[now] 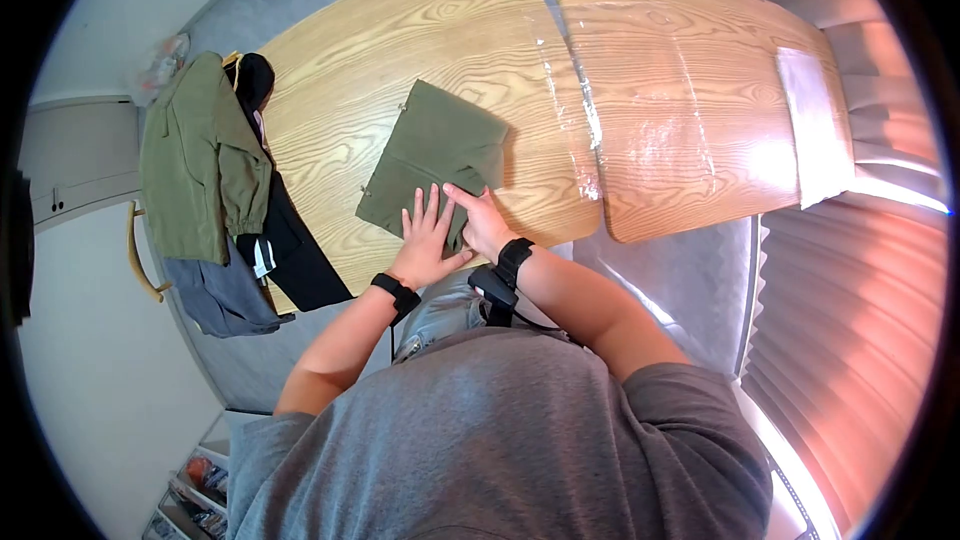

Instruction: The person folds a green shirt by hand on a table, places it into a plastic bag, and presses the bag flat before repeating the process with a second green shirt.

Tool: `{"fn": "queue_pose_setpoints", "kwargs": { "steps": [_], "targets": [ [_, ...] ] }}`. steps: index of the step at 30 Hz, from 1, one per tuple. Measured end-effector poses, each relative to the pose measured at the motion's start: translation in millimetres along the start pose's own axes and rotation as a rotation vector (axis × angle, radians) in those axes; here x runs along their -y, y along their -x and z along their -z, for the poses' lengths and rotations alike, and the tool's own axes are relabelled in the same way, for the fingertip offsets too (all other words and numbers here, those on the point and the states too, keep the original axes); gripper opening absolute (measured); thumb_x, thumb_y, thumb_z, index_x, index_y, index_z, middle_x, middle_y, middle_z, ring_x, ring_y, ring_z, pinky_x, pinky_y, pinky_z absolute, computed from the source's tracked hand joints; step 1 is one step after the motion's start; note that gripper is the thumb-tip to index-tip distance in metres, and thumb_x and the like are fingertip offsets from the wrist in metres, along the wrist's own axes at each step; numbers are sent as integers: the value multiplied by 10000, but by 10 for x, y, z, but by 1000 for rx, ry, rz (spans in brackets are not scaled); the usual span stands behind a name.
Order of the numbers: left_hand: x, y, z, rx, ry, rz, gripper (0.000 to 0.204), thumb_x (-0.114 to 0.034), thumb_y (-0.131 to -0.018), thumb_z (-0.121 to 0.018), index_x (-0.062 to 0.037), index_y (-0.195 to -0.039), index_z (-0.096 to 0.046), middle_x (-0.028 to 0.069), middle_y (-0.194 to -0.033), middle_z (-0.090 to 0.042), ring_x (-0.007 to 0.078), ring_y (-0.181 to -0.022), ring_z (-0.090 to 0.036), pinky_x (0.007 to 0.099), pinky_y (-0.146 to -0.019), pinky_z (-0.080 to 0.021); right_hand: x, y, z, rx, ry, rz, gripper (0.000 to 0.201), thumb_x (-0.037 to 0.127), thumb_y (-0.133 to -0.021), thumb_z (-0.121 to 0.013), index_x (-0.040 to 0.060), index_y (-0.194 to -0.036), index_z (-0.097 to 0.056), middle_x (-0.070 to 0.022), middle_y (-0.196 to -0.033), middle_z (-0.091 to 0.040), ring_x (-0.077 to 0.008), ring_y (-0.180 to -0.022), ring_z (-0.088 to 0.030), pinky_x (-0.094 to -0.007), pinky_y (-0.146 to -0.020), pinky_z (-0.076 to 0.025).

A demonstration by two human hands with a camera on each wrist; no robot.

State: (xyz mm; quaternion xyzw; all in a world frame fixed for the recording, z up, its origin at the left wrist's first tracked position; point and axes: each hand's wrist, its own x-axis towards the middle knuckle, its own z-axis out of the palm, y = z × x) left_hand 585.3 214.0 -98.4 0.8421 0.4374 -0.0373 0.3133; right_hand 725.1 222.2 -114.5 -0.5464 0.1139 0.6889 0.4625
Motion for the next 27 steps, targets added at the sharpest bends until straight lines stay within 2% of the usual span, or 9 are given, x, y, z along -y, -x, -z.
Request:
{"fn": "queue_pose_setpoints", "kwargs": {
  "steps": [1,4,6,9,12,16,18,24,27],
  "targets": [
    [-15,-1,-14,7,-17,8,980,-506,-733,-657,-74,-1465,-168,231,-1516,-34,460,-1385,15,676,-1032,-107,66,-1,51,203,76,38,821,181,-748,-772,78,-1357,-232,-104,-1380,-342,-227,-1266,-323,-423,-977,-341],
    [-21,16,-10,12,-33,-1,961,-500,-738,-658,-76,-1461,-188,232,-1515,-34,460,-1385,18,678,-1028,-122,76,-129,121,248,7,-16,769,197,-753,-773,78,-1321,-268,-89,-1347,-366,-222,-1247,-338,-413,-964,-346],
    [-84,39,65,9,-15,-9,934,-491,-746,-655,-75,-1454,-212,232,-1514,-43,464,-1383,0,668,-1032,-136,63,-213,128,114,15,-27,615,166,-788,-739,50,-1267,-370,-100,-1280,-452,-221,-1173,-435,-405,-918,-406],
    [-163,44,198,-30,50,-107,867,-462,-768,-643,-71,-1438,-256,235,-1509,-74,465,-1379,-49,623,-1050,-171,220,-90,131,320,-92,38,308,80,-837,-660,51,-1121,-545,-83,-1066,-613,-207,-984,-582,-382,-839,-485],
    [-304,-25,420,-94,167,-262,727,-398,-827,-585,-42,-1399,-314,246,-1485,-165,444,-1361,-167,511,-1082,-220,604,255,291,333,-86,141,319,76,-838,-657,46,-1133,-538,-82,-1058,-620,-210,-964,-600,-371,-831,-501],
    [-583,-294,520,-537,304,-313,580,-304,-885,-483,17,-1345,-335,240,-1410,-290,413,-1294,-291,467,-1082,-225,1260,910,928,325,-186,218,420,39,-827,-659,33,-1200,-465,-128,-1151,-567,-245,-999,-599,-421,-846,-521],
    [-796,-577,428,-659,324,-337,545,-225,-877,-508,29,-1329,-338,240,-1381,-327,400,-1285,-308,461,-1083,-229,1548,1496,1184,210,-178,441,429,44,-851,-628,29,-1231,-429,-123,-1197,-536,-248,-1027,-585,-419,-872,-514],
    [-1489,-1808,-297,-330,170,-398,614,-195,-855,-562,0,-1375,-301,245,-1435,-271,399,-1344,-243,478,-1091,-232,1703,2338,2654,-194,-370,717,392,95,-900,-567,25,-1264,-440,-116,-1213,-540,-278,-1083,-556,-415,-933,-473],
    [-1613,-2093,-599,-191,-81,-181,667,-342,-870,-538,-112,-1432,-262,180,-1497,-192,355,-1372,-214,514,-1062,-244,1616,2515,3023,-250,-411,757,424,112,-905,-564,5,-1289,-420,-124,-1250,-526,-288,-1115,-538,-427,-956,-450]
  ]
}}
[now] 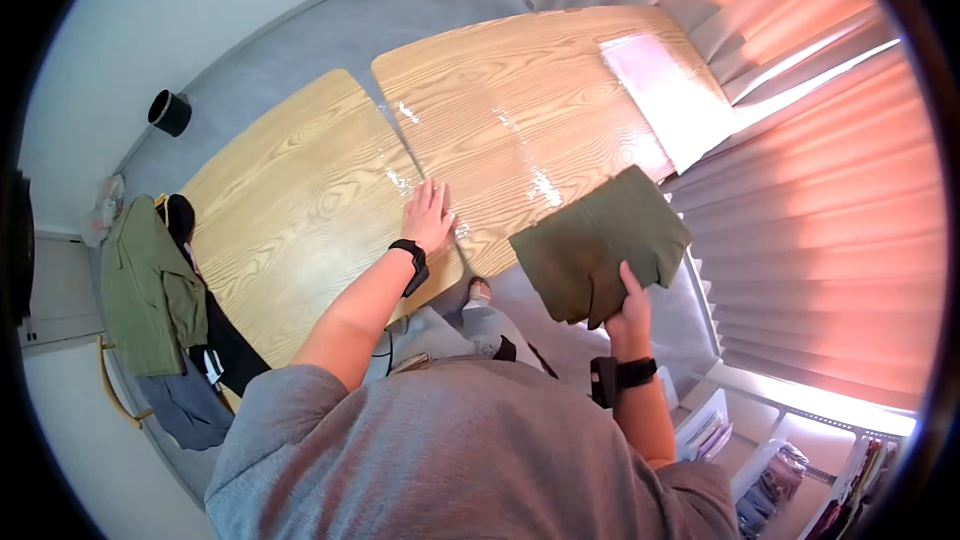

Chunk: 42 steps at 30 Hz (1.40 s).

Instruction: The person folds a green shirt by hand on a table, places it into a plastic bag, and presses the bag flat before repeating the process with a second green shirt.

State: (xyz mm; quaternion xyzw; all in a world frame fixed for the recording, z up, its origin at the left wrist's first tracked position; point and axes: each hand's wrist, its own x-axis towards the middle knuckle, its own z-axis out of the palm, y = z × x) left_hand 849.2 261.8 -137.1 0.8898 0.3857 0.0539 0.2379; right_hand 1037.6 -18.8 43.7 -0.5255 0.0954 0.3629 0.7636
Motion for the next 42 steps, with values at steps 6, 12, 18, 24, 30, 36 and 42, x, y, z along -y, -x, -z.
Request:
{"fn": "queue_pose_setpoints", "kwargs": {
  "steps": [6,12,18,24,30,36,42],
  "targets": [
    [308,348,-30,79,-164,205,654,-426,-886,-498,-162,-1438,-267,171,-1510,-162,326,-1392,-170,585,-1043,-223,-96,-139,102,1,-20,-70,426,132,-896,-585,4,-1275,-437,-123,-1244,-531,-287,-1113,-538,-430,-954,-452],
    [1042,1272,289,18,-269,460,662,-426,-892,-485,-177,-1453,-237,178,-1518,-135,330,-1394,-170,594,-1044,-216,-496,-289,-476,118,54,-183,424,123,-881,-606,14,-1260,-450,-111,-1206,-542,-277,-1084,-549,-417,-936,-467],
    [1560,1865,484,-68,-252,646,666,-427,-887,-495,-169,-1449,-247,183,-1511,-155,338,-1388,-179,598,-1038,-223,-911,-206,-1037,260,130,-284,403,125,-880,-607,12,-1240,-465,-116,-1173,-555,-271,-1055,-562,-420,-923,-476],
    [1742,1720,643,-259,-312,675,586,-367,-879,-519,-171,-1405,-349,197,-1482,-222,362,-1365,-219,616,-1023,-232,-1262,-83,-1278,312,192,-370,399,137,-885,-603,9,-1237,-466,-118,-1190,-551,-271,-1079,-555,-418,-934,-471],
    [1370,1761,796,-186,-187,162,460,-237,-853,-556,-240,-1307,-480,196,-1425,-313,397,-1314,-280,573,-1023,-272,-1430,7,-1338,329,202,-393,401,127,-891,-591,7,-1248,-456,-120,-1207,-545,-276,-1095,-548,-417,-959,-457],
    [1405,1836,566,-167,-186,219,537,-252,-840,-582,-220,-1352,-424,189,-1424,-313,386,-1307,-293,541,-1032,-271,-1494,-75,-1354,353,243,-439,404,120,-893,-584,1,-1255,-451,-122,-1212,-544,-273,-1098,-547,-412,-965,-454],
    [1391,1814,637,-207,-129,242,565,-248,-841,-586,-150,-1363,-392,172,-1409,-348,357,-1294,-323,512,-1030,-285,-1526,-105,-1410,407,269,-507,410,120,-887,-593,-7,-1252,-458,-117,-1205,-547,-263,-1089,-550,-397,-954,-462]
  ]
}}
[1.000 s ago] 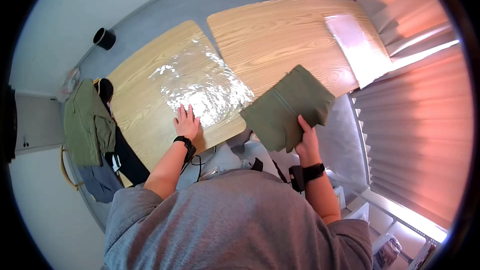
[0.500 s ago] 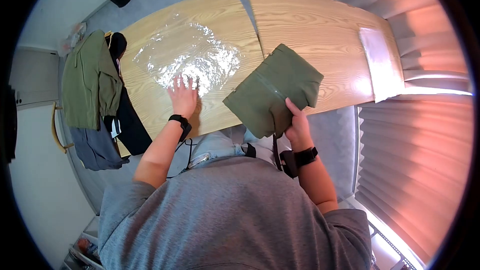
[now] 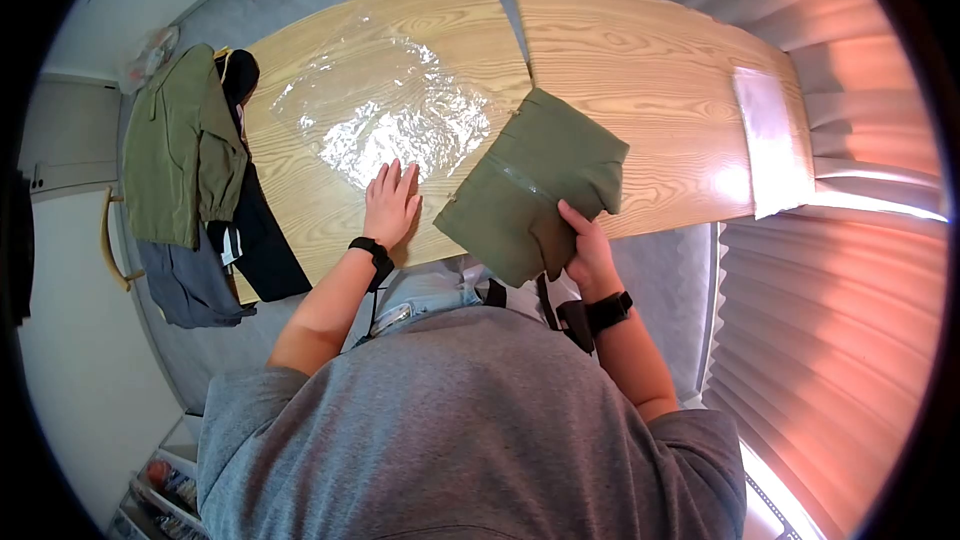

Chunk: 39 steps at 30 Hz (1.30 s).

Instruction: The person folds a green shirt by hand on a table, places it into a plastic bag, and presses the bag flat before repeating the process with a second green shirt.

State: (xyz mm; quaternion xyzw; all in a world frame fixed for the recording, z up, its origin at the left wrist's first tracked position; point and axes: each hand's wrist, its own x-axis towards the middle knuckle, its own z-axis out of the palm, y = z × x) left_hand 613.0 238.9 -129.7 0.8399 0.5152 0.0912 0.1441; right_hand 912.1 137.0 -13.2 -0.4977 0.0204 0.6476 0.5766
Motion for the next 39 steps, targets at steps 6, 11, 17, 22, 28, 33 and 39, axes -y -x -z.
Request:
{"fn": "queue_pose_setpoints", "kwargs": {
  "steps": [6,11,17,22,28,33,39],
  "targets": [
    [93,-48,-13,-34,46,-13,499,-157,-860,-532,-72,-1336,-405,154,-1365,-423,318,-1258,-389,444,-1019,-322,-62,-100,3,80,51,-98,411,112,-878,-604,-10,-1245,-464,-112,-1194,-552,-259,-1074,-555,-390,-930,-476],
    [140,-102,11,-71,127,25,476,-20,-837,-466,-8,-1309,-411,165,-1331,-469,303,-1236,-433,402,-1008,-357,-227,-304,55,176,92,-253,414,112,-879,-603,6,-1252,-458,-113,-1190,-551,-256,-1073,-558,-401,-908,-492],
    [76,-171,71,-158,220,4,505,69,-805,-411,-4,-1305,-415,177,-1313,-485,335,-1203,-466,400,-1000,-386,-466,-630,70,329,120,-480,474,153,-892,-591,-6,-1302,-412,-129,-1264,-522,-263,-1127,-542,-395,-957,-464],
    [62,-207,25,-221,381,12,562,121,-774,-417,-25,-1316,-402,200,-1288,-493,355,-1180,-476,406,-996,-397,-573,-880,52,379,96,-558,485,178,-900,-583,-11,-1311,-408,-141,-1278,-517,-265,-1143,-535,-395,-989,-437],
    [98,-166,19,-252,365,-20,589,136,-764,-409,-23,-1330,-388,199,-1302,-479,358,-1196,-462,394,-1026,-377,-416,-1158,-106,396,83,-526,492,206,-909,-568,-5,-1319,-397,-151,-1282,-512,-277,-1149,-530,-415,-994,-430],
    [22,-99,94,-231,448,33,601,141,-740,-406,-10,-1321,-401,194,-1334,-454,350,-1241,-425,385,-1061,-344,-397,-1256,-232,337,10,-393,489,241,-925,-544,5,-1324,-389,-153,-1298,-496,-292,-1180,-501,-439,-1012,-408],
    [14,-104,128,-262,470,25,610,147,-719,-418,-12,-1308,-422,199,-1339,-446,346,-1252,-417,391,-1061,-343,-595,-1275,-258,280,-51,-353,474,249,-933,-530,13,-1321,-393,-143,-1312,-489,-289,-1193,-489,-441,-1032,-382]
  ]
}}
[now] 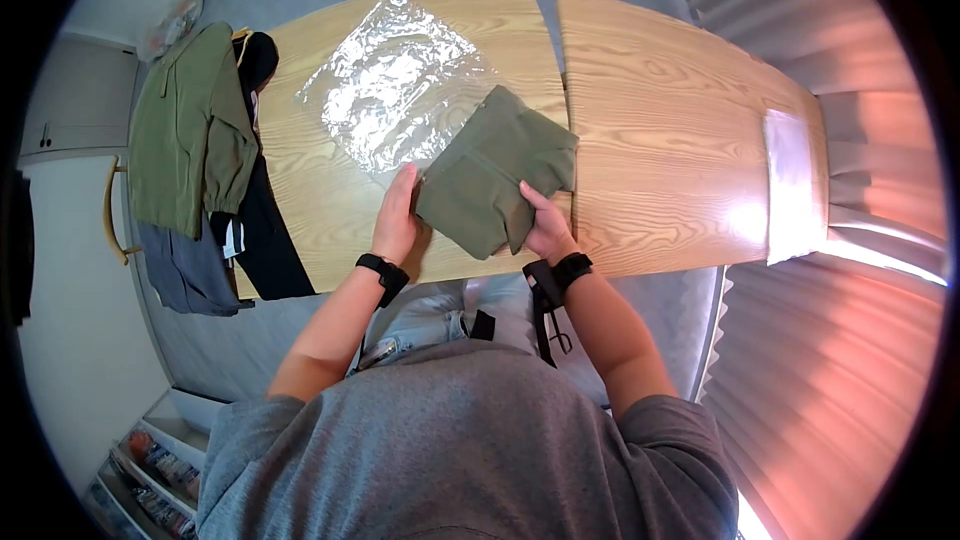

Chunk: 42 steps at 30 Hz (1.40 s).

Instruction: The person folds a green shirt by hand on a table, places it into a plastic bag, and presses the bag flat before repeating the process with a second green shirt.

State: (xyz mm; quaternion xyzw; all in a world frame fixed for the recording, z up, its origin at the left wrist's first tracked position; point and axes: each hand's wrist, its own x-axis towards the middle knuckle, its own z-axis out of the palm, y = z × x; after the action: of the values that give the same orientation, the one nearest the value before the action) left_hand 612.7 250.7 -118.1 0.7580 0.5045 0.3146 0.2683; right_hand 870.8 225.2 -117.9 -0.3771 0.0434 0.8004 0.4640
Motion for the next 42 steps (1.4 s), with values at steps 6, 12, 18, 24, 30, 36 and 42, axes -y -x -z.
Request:
{"fn": "queue_pose_setpoints", "kwargs": {
  "steps": [6,12,18,24,30,36,42],
  "targets": [
    [-54,-37,42,17,-50,-54,567,136,-720,-437,12,-1273,-440,205,-1299,-469,351,-1243,-418,402,-1055,-341,-145,4,-154,-37,-63,12,447,251,-942,-521,16,-1306,-413,-138,-1311,-490,-288,-1190,-487,-440,-1038,-371],
    [-80,39,66,-249,-394,348,347,-54,-765,-592,-12,-1098,-505,168,-1154,-516,343,-1097,-475,434,-881,-408,-241,-45,-149,-32,-171,-1,445,276,-947,-516,15,-1295,-419,-134,-1307,-492,-293,-1184,-483,-452,-1041,-356],
    [80,9,61,-89,-218,591,210,-227,-827,-574,-21,-785,-579,169,-787,-615,366,-724,-577,447,-637,-454,-332,-105,-261,-2,-331,2,440,292,-930,-546,8,-1257,-472,-136,-1273,-526,-288,-1167,-497,-431,-1045,-356],
    [35,13,89,-60,-213,521,226,-220,-843,-547,-18,-750,-586,180,-758,-614,374,-707,-585,447,-609,-457,-513,-278,-296,6,-342,93,440,298,-916,-573,47,-1259,-460,-93,-1287,-510,-262,-1191,-468,-429,-1050,-339],
    [114,95,164,0,-204,553,298,-265,-827,-556,-12,-674,-597,181,-670,-598,376,-638,-585,451,-561,-454,-489,-313,-225,-49,-319,-52,384,206,-906,-590,65,-1237,-456,-98,-1287,-504,-256,-1204,-461,-394,-1051,-335],
    [-371,318,182,624,139,-169,212,-232,-813,-579,-71,-948,-613,157,-988,-606,325,-895,-584,408,-771,-478,-351,-287,-433,3,-540,-246,509,124,-886,-596,10,-1323,-359,-129,-1130,-583,-227,-1030,-567,-357,-949,-431],
    [93,417,-1145,697,204,102,513,-318,-887,-470,-58,-1324,-396,151,-1373,-418,317,-1264,-399,415,-1033,-346,-705,-464,110,194,295,126,675,5,-846,-575,-39,-1400,-192,-128,-980,-601,-176,-831,-588,-287,-855,-460]
  ]
}}
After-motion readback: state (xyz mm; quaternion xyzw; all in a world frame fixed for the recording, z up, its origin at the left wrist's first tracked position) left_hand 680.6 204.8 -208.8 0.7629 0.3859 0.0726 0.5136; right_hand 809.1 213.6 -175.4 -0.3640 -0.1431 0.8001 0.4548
